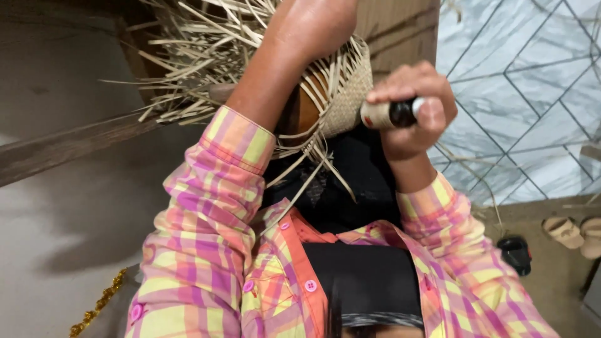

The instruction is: Weaving straw fibers around a wooden form to create a hat brim, including applying liquid from a bottle.

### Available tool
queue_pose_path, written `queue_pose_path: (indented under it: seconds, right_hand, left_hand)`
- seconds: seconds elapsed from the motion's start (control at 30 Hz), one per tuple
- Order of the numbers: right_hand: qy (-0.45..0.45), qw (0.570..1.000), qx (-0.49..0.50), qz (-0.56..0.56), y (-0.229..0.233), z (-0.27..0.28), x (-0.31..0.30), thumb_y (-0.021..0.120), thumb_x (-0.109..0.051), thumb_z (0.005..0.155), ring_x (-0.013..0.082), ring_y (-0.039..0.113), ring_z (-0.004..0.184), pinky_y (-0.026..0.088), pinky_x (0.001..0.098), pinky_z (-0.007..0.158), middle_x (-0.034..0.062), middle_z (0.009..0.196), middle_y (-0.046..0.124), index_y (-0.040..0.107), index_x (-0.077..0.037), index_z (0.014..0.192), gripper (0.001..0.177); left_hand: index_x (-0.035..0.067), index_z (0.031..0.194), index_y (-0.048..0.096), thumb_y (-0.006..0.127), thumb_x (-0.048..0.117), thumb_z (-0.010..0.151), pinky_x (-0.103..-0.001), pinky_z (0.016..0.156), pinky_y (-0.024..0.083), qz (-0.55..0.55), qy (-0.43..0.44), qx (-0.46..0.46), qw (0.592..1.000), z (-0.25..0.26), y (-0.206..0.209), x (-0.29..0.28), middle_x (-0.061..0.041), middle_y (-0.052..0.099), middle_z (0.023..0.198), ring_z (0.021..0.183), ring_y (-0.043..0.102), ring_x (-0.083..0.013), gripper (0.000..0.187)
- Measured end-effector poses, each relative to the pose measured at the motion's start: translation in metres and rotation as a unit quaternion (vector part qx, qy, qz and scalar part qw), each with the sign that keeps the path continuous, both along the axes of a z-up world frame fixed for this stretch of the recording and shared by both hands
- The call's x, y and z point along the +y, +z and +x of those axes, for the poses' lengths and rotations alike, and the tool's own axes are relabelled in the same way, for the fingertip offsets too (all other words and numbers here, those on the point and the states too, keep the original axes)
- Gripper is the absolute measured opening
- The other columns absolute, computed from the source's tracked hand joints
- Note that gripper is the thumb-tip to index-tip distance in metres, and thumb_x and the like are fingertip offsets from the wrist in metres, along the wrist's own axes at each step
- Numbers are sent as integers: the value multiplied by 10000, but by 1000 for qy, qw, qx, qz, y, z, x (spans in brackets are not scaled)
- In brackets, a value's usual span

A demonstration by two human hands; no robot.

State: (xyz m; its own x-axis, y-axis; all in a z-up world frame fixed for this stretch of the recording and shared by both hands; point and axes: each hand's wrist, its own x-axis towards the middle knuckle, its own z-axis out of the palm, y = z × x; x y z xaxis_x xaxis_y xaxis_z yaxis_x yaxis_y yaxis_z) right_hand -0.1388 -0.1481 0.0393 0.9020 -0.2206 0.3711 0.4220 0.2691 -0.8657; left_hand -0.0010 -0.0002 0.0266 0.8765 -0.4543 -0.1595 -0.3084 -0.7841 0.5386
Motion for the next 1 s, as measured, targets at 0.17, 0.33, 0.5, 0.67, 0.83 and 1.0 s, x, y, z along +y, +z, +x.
queue_pose_path:
  seconds: [0.17,0.33,0.5,0.67,0.83,1.0]
  right_hand:
    - [-15,999,-39,-12,8,45,17,366,-338,1062,159,501,579,473,294,605,50,774,563,528,-103,949,307]
    - [-25,998,-5,-60,12,10,11,293,-257,1044,164,536,659,514,319,706,55,774,622,528,-118,951,289]
    - [-27,998,3,-49,6,10,8,397,-395,1069,181,508,628,441,303,658,85,770,627,528,-103,975,333]
    - [-33,999,-21,-6,12,31,17,349,-351,1064,186,548,616,476,303,649,72,782,561,492,-106,958,303]
    - [10,999,9,48,1,-7,8,447,-352,1070,175,639,711,570,283,683,34,853,550,524,-113,967,271]
    - [-134,942,-111,-288,11,30,8,624,-340,1080,194,535,684,480,385,663,63,825,616,589,-61,899,334]
  left_hand:
    - [-18,893,739,624,40,847,-546,354,479,9,-32,-51,998,3,-14,2,-224,726,698,423,642,-397,138]
    - [-66,1098,682,538,-146,810,-529,547,606,-42,-31,-72,996,2,12,-1,-262,762,877,654,750,-396,332]
    - [-17,775,706,626,50,828,-503,311,413,-24,-51,-151,987,8,-36,7,-187,677,608,337,514,-321,117]
    - [5,982,756,599,-11,863,-479,284,468,2,-21,-70,997,2,-1,-2,-187,731,656,363,622,-279,198]
    - [-12,901,707,612,28,853,-527,346,443,-35,-53,-142,988,8,-30,2,-212,721,696,400,603,-371,114]
    - [22,810,728,587,34,861,-515,319,437,-7,34,-45,998,7,-20,-1,-170,682,592,370,599,-282,150]
